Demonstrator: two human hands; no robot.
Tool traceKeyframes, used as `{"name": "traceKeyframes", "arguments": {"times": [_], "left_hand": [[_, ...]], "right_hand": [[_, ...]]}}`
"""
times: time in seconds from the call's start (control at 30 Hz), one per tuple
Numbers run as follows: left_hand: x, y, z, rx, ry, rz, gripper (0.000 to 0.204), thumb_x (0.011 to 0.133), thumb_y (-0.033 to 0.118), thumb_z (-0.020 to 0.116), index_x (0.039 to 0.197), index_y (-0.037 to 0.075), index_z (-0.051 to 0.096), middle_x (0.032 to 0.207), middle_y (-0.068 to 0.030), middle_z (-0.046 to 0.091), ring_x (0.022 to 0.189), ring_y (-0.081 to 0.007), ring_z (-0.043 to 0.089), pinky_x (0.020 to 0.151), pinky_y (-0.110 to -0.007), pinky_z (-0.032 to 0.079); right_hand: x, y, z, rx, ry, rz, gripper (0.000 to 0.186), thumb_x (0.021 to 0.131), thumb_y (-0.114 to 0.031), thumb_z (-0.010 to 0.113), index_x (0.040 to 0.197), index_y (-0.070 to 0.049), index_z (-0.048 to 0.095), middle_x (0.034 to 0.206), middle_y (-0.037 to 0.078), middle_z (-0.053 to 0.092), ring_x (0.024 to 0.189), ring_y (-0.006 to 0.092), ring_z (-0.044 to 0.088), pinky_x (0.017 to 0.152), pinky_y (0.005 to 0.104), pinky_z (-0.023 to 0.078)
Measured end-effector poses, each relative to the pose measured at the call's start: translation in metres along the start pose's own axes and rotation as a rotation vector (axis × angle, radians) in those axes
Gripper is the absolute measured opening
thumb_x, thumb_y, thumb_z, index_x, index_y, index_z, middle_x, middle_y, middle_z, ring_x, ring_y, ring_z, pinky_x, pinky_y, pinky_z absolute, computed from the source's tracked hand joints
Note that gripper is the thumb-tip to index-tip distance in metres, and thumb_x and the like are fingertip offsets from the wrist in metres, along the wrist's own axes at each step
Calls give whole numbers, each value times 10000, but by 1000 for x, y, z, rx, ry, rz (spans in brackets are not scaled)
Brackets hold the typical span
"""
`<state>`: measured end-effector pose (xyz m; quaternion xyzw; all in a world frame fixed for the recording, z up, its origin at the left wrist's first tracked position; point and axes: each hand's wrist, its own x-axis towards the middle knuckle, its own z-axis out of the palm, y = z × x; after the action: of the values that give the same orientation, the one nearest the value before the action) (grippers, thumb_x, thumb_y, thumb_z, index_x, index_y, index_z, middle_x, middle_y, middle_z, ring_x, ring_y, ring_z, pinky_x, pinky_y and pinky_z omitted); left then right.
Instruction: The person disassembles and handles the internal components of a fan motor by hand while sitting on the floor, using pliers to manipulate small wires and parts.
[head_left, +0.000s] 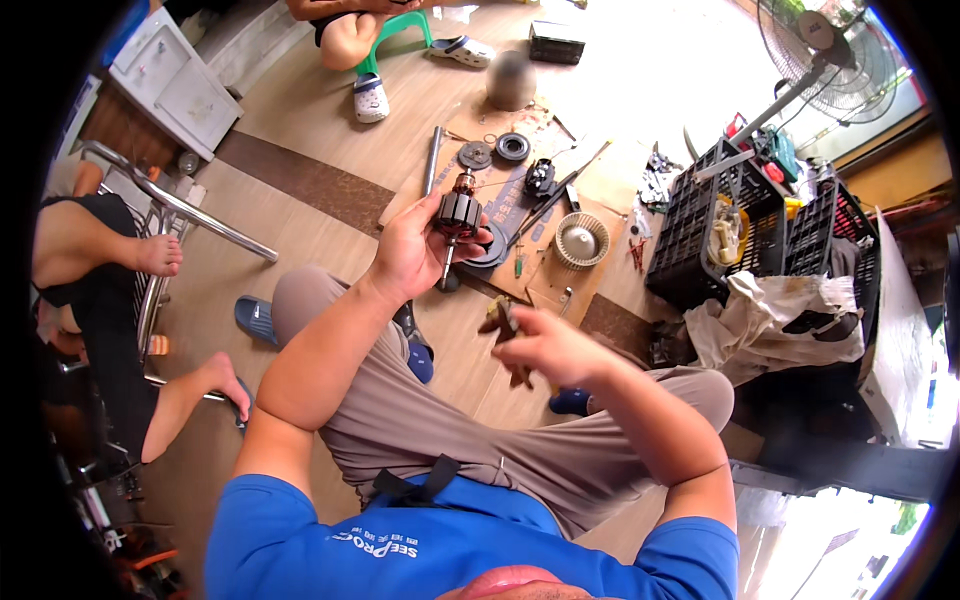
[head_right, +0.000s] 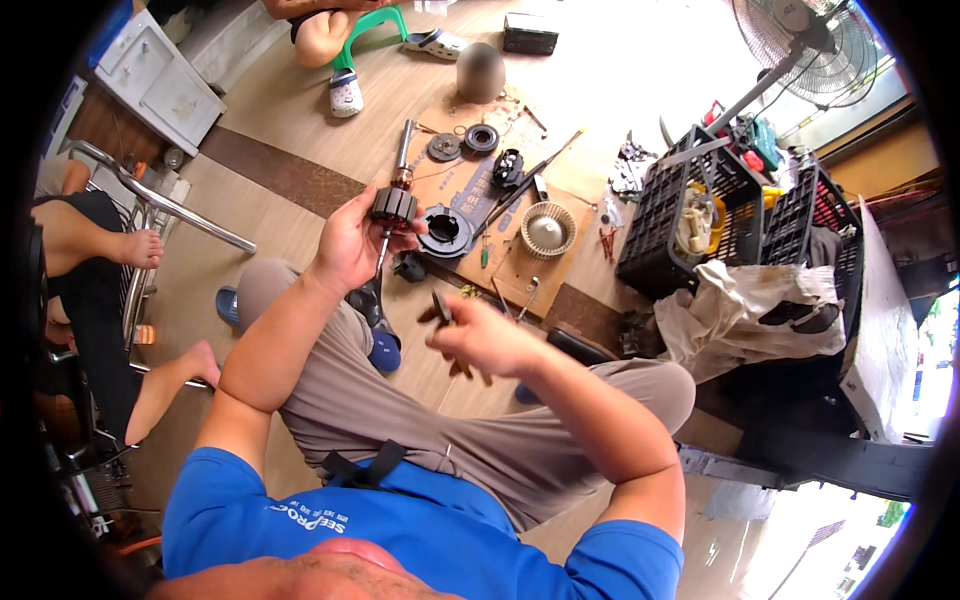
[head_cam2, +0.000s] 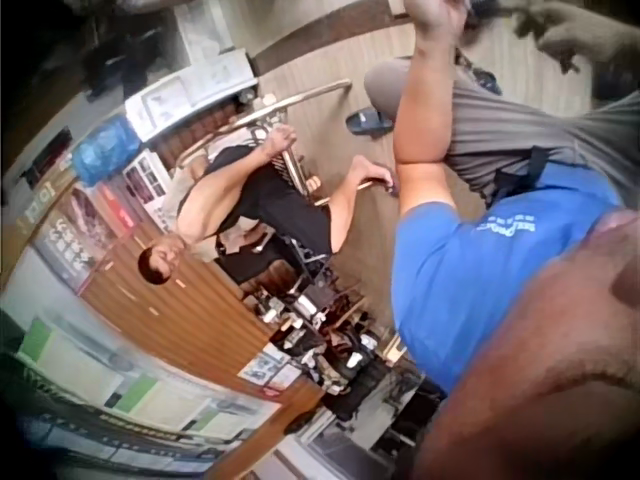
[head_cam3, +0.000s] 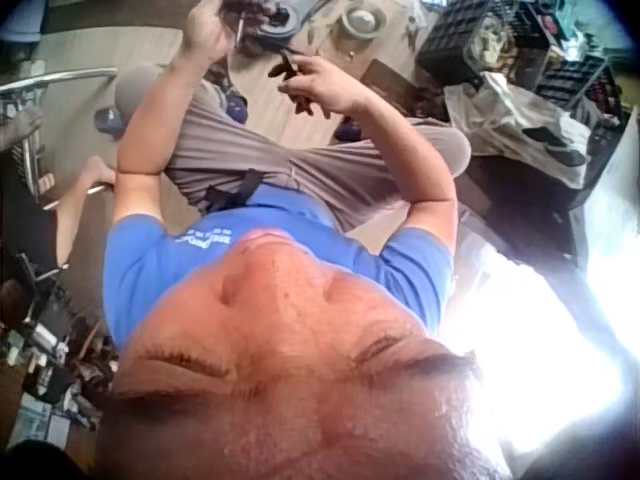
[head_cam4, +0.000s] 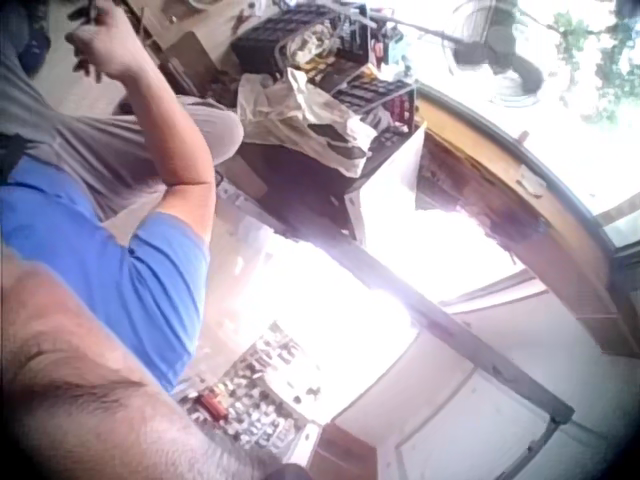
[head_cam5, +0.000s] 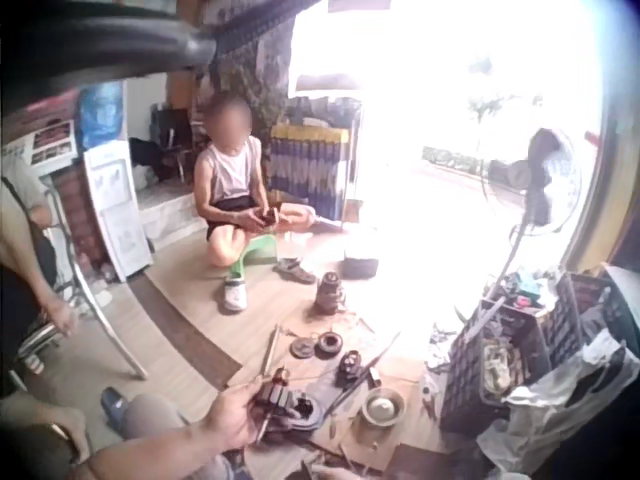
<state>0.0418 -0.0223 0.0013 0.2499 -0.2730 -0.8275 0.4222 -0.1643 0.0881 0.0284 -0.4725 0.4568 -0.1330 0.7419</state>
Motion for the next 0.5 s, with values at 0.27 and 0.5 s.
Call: {"name": "traceKeyframes", "arguments": {"times": [0.27, 0.5], "left_hand": [[-2, -14, -6, 30, 15, -152, 543, 1014, 420, 273, 1199, -32, 508, 1026, -206, 634, 878, -295, 661, 717, -368, 561], [1, -19, 13, -19, -93, -185, 506, 1011, 442, 279, 1239, 41, 485, 1010, -226, 629, 813, -301, 676, 664, -378, 568]], "right_hand": [[23, 14, -46, 488, 211, 22, 165, 909, -156, 572, 1018, -32, 569, 871, 69, 618, 748, 162, 621, 639, 328, 529], [27, 47, -35, 579, 164, 147, 213, 852, -197, 643, 964, -47, 541, 848, 66, 603, 796, 202, 620, 649, 384, 501]]}}
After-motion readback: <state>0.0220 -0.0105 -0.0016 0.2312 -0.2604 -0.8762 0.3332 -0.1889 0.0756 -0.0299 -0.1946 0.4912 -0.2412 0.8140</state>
